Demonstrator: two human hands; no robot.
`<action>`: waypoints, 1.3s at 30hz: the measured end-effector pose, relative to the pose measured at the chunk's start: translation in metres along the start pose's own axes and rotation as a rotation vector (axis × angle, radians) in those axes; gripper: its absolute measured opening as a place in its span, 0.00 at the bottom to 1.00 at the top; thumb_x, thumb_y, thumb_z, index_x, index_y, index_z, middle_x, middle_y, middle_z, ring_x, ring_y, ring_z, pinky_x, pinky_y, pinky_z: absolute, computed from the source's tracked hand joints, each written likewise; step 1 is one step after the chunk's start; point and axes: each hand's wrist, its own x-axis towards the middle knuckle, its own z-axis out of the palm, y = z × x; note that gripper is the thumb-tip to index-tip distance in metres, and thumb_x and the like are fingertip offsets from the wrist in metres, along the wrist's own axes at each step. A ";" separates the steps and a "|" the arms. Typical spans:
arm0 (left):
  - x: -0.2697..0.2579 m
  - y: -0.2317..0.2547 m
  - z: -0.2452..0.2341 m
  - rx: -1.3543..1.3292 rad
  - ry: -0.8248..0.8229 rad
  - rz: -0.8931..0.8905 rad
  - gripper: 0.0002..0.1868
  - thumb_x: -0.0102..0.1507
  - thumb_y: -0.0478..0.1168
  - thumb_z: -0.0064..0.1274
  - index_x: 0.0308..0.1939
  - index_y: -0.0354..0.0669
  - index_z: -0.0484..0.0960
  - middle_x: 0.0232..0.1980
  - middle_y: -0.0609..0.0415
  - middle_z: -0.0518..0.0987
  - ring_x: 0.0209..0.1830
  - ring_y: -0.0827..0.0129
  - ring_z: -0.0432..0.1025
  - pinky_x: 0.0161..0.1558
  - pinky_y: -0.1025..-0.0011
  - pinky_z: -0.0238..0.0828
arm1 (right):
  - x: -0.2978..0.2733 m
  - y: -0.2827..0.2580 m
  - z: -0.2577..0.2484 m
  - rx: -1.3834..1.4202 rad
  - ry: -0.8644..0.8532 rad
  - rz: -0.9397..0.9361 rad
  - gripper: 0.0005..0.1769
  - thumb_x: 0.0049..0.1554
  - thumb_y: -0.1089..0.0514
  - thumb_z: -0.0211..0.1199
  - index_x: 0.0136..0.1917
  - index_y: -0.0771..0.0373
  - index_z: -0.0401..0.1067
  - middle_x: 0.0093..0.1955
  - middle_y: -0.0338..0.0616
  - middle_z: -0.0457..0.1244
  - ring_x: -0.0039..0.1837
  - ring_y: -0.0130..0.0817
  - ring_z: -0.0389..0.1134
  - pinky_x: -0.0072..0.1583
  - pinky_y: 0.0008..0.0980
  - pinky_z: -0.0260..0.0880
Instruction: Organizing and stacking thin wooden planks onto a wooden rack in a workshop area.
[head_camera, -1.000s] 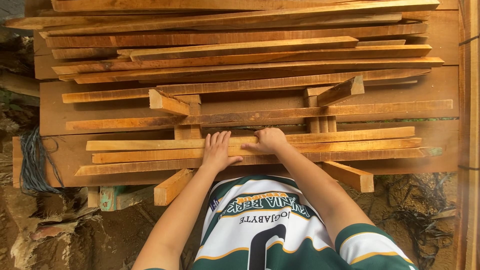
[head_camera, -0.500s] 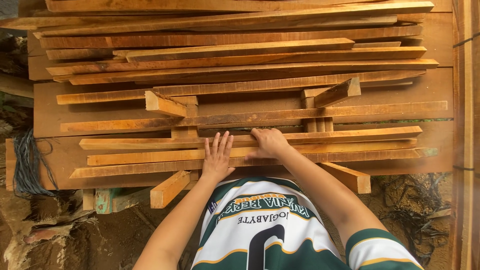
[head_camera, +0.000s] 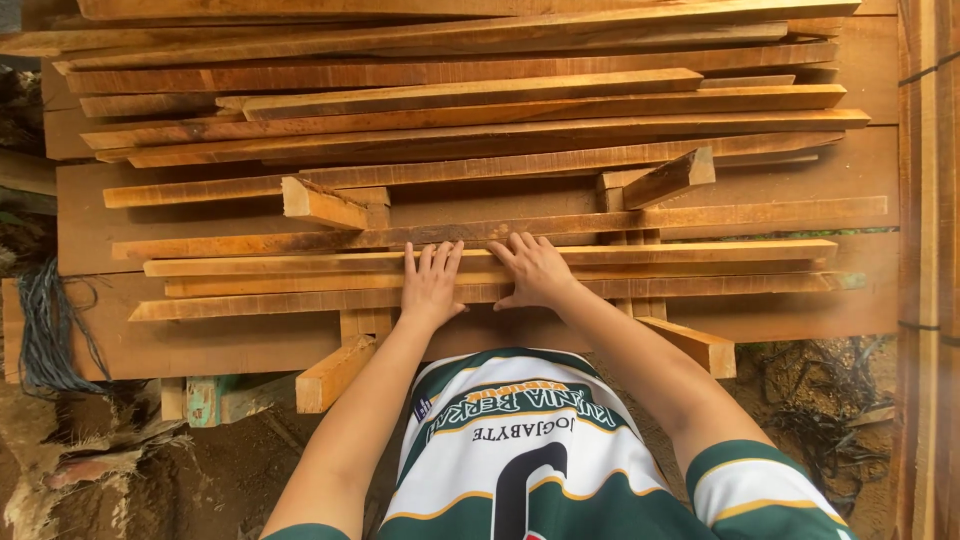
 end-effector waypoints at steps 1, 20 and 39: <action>-0.003 0.003 -0.012 0.000 0.005 0.000 0.70 0.39 0.60 0.74 0.80 0.51 0.52 0.72 0.54 0.63 0.74 0.55 0.56 0.76 0.33 0.32 | -0.004 -0.001 -0.002 -0.004 0.003 0.001 0.66 0.30 0.14 0.66 0.73 0.49 0.58 0.54 0.40 0.58 0.60 0.40 0.62 0.56 0.37 0.64; -0.071 0.024 -0.022 -0.541 -0.333 -0.087 0.25 0.68 0.59 0.49 0.66 0.56 0.77 0.61 0.58 0.79 0.65 0.66 0.71 0.64 0.62 0.58 | -0.082 -0.037 0.023 0.504 -0.115 0.113 0.23 0.62 0.37 0.56 0.56 0.55 0.76 0.48 0.45 0.71 0.55 0.44 0.73 0.55 0.41 0.72; -0.082 0.038 0.052 -0.375 0.247 0.006 0.24 0.59 0.47 0.63 0.57 0.55 0.75 0.56 0.60 0.75 0.64 0.67 0.67 0.65 0.63 0.58 | -0.092 -0.049 0.064 0.245 0.405 0.007 0.19 0.54 0.48 0.68 0.55 0.56 0.69 0.52 0.39 0.64 0.56 0.39 0.70 0.57 0.35 0.70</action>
